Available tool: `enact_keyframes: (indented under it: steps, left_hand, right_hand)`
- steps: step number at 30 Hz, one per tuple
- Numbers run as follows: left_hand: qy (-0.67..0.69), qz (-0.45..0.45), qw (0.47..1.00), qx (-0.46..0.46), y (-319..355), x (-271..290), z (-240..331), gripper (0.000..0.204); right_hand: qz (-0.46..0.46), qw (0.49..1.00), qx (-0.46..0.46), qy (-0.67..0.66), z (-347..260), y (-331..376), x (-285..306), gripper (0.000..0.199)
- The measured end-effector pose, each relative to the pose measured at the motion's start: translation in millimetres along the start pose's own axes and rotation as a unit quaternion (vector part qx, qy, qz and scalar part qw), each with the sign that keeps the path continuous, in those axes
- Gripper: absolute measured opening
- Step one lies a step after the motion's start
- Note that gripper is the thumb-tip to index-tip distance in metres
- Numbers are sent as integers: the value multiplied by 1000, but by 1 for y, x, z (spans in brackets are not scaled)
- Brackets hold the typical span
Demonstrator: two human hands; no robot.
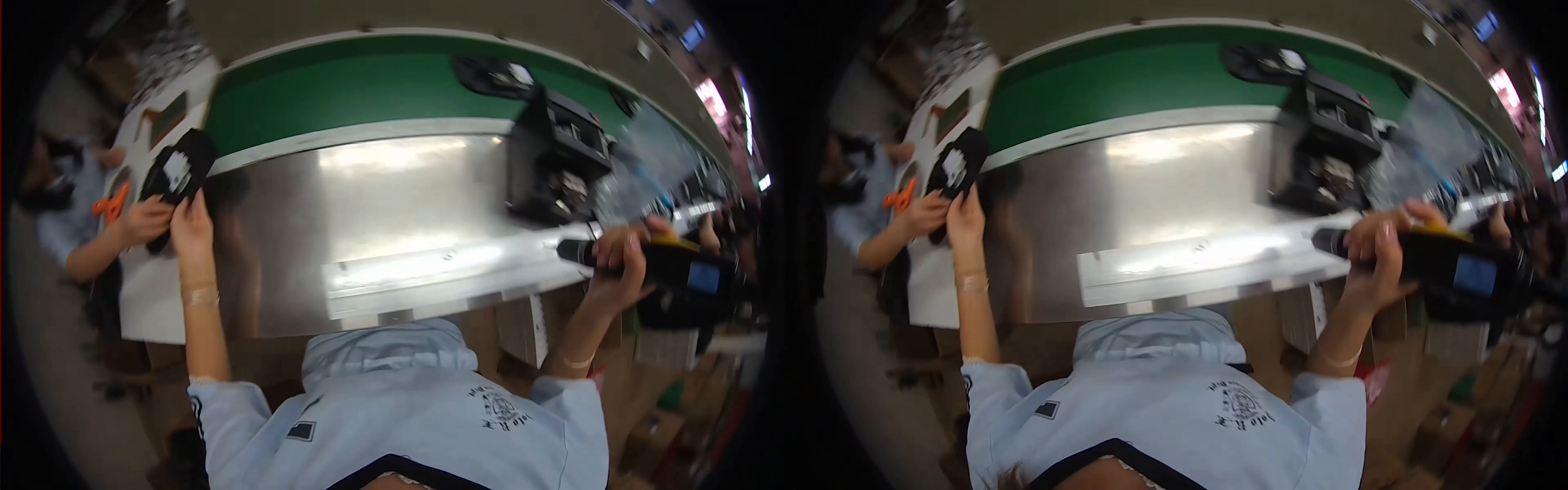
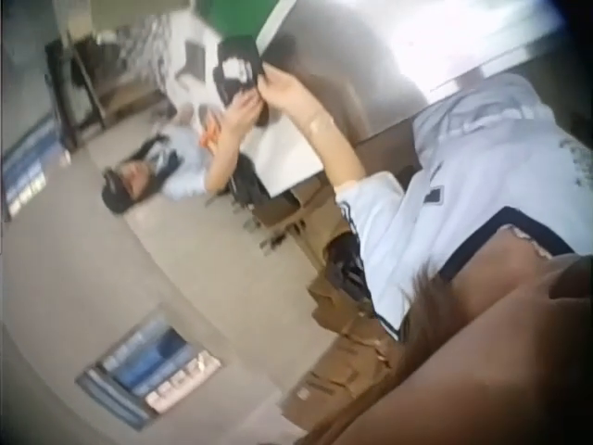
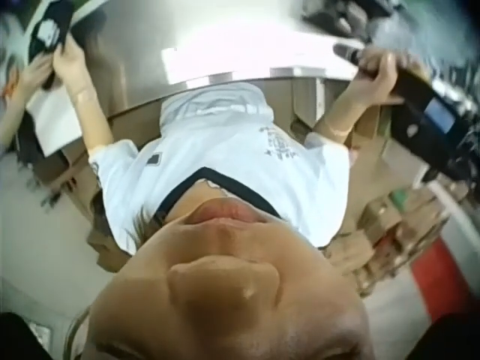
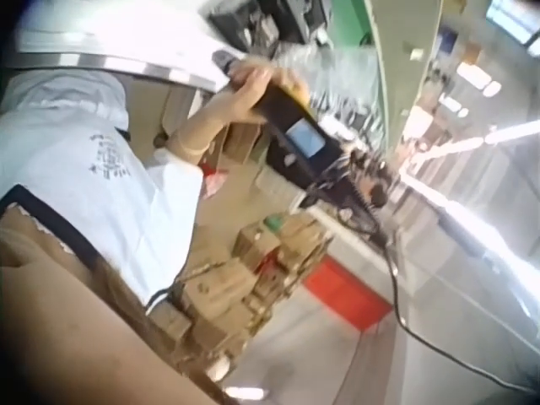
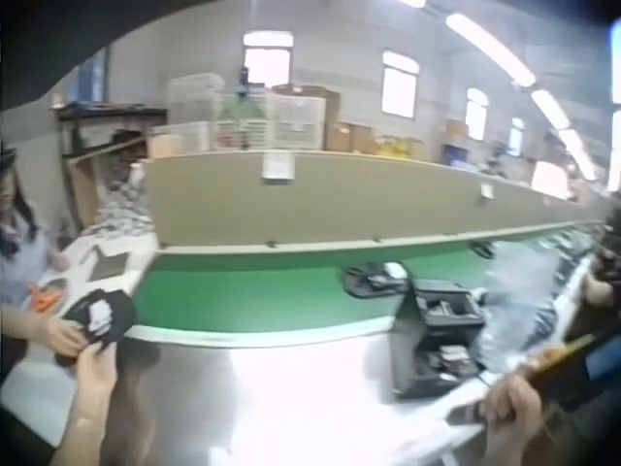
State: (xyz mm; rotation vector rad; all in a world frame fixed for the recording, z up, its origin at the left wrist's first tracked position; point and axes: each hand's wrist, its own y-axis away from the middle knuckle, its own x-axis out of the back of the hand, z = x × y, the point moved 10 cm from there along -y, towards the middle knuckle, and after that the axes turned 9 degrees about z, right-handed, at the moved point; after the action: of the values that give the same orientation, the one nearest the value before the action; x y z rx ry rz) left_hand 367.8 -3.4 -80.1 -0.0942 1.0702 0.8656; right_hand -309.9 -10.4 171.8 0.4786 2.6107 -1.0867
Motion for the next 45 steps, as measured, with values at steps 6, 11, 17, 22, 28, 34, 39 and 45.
enact_keyframes:
  steps: [6, 11, 17, 22, 28, 34, 39, 45]
  left_hand:
    - [-102, 78, 986, 111, 137, -42, -108, 17]
    - [-104, 14, 957, 272, 194, -81, -206, 17]
    - [-117, 24, 917, 380, 259, -110, -281, 23]
    - [-68, 43, 848, 523, 304, -119, -308, 33]
    - [-195, -183, 820, 506, 321, -170, -267, 34]
    - [-512, -573, 599, -226, 267, -254, -264, 36]
    - [-524, -633, 492, -288, 270, -241, -298, 36]
    - [-521, -622, 512, -281, 273, -231, -297, 34]
  right_hand:
    - [-51, 998, 18, -11, 4, -64, 7, 21]
    - [-70, 997, -17, 29, 37, -80, -3, 21]
    - [-78, 994, -34, 63, 60, -75, -13, 15]
    - [-91, 991, -62, 73, 60, -73, -18, 16]
    - [-116, 989, -68, 53, 49, -54, -29, 22]
    - [-148, 986, -73, -4, 57, -35, -82, 30]
    - [-173, 980, -93, -30, 93, -24, -114, 24]
    - [-173, 972, -150, -62, 123, -15, -127, 20]
